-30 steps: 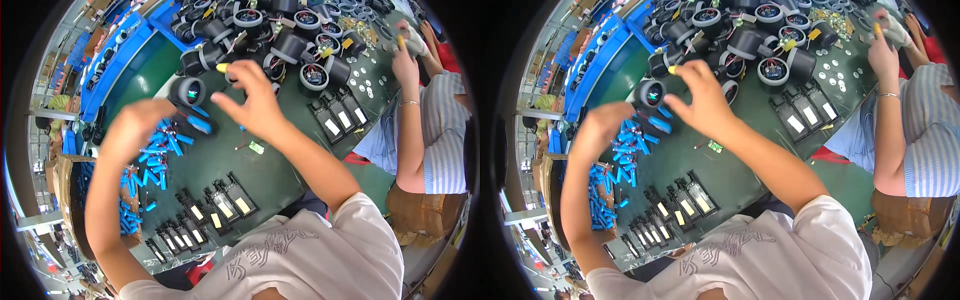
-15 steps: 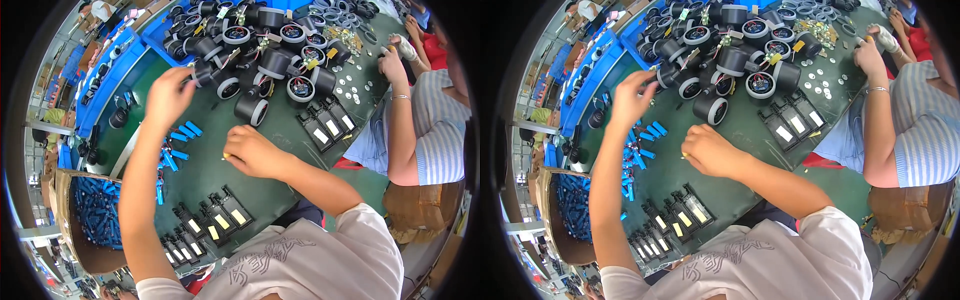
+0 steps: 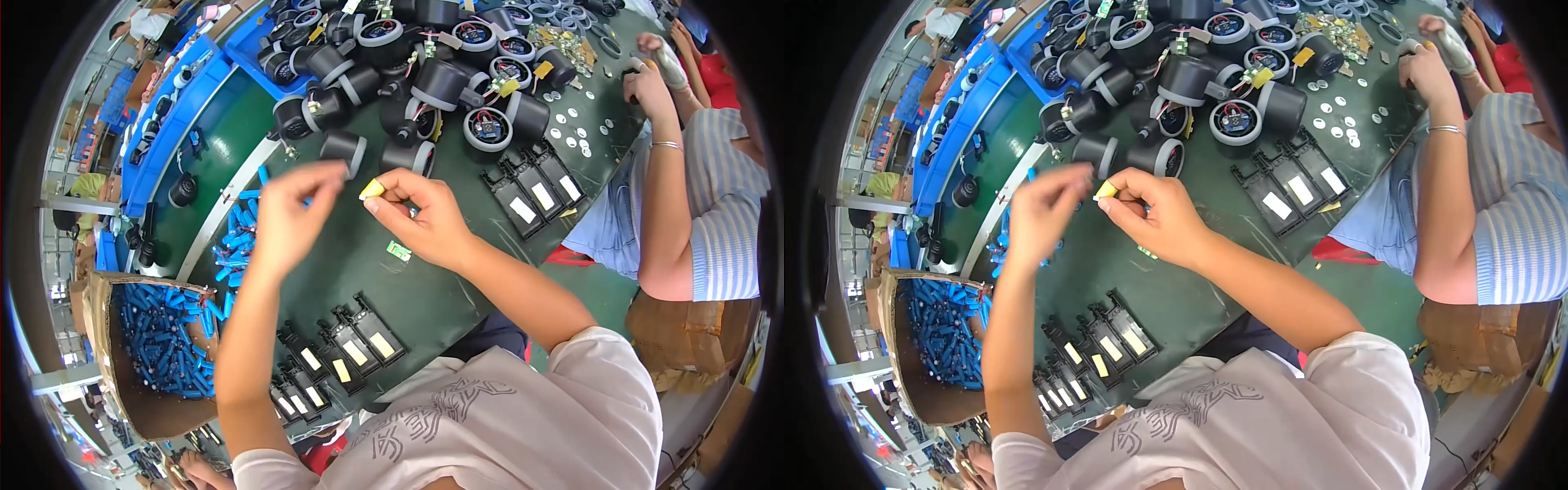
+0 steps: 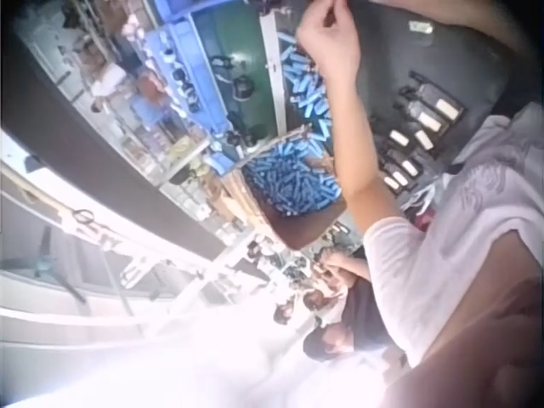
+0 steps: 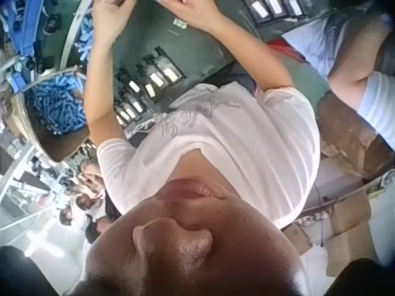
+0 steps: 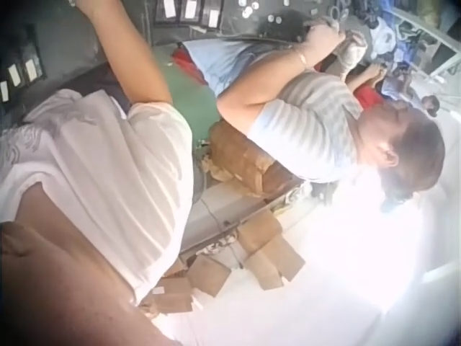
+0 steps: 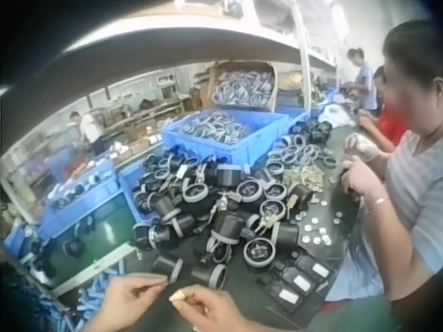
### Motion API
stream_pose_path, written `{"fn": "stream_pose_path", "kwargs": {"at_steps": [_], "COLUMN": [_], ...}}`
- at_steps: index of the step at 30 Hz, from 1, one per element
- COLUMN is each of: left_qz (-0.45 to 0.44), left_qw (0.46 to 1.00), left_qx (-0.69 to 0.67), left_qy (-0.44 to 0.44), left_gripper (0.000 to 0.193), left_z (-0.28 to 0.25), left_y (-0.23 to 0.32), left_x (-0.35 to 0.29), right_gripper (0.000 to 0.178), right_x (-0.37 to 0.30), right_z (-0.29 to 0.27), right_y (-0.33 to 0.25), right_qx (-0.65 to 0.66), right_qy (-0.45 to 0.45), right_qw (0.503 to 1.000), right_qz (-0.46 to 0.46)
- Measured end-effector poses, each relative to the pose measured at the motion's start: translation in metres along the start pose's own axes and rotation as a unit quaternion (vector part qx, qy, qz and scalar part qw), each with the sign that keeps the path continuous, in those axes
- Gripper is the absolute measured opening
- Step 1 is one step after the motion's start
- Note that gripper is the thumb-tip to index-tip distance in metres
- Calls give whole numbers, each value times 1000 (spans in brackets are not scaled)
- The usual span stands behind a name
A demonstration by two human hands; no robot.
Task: The person assembles battery packs and electronic components by hand, combining batteries, plastic housings, wires, and electronic modules from a cardboard box at a factory workstation.
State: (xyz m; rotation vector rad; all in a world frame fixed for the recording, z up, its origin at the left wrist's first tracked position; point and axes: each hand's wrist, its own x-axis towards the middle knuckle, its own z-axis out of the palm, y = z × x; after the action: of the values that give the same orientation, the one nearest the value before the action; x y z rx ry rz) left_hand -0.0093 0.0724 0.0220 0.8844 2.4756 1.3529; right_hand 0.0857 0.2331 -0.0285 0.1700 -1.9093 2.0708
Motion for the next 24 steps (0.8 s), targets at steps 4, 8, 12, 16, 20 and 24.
{"fn": "stream_pose_path", "kwargs": {"at_steps": [4, 8, 12, 16, 20, 24], "left_qz": [-79, -120, -96, -100, -71, -45], "left_qw": [989, 923, 929, 934, 957, 975], "left_qx": [-127, -350, -344, -336, -274, -202], "left_qy": [-3, 103, 96, 65, 61, 82], "left_gripper": [16, 23, 24, 23, 20, 18], "left_z": [13, 22, 20, 19, 20, 28], "left_y": [-3, 6, -2, -4, -1, 4], "left_x": [-55, -63, -58, -60, -61, -56], "right_gripper": [13, 13, 13, 11, 12, 14], "right_x": [-5, -12, -9, -9, -12, -12], "right_z": [9, 14, 16, 17, 22, 23], "right_y": [1, 4, 6, 1, 6, 3], "right_qx": [-41, -166, -224, -169, -192, -285], "right_qy": [-8, 6, 7, 18, 45, 88], "right_qw": [999, 983, 964, 979, 973, 931], "right_qz": [-9, -76, -139, -110, -124, -209]}}
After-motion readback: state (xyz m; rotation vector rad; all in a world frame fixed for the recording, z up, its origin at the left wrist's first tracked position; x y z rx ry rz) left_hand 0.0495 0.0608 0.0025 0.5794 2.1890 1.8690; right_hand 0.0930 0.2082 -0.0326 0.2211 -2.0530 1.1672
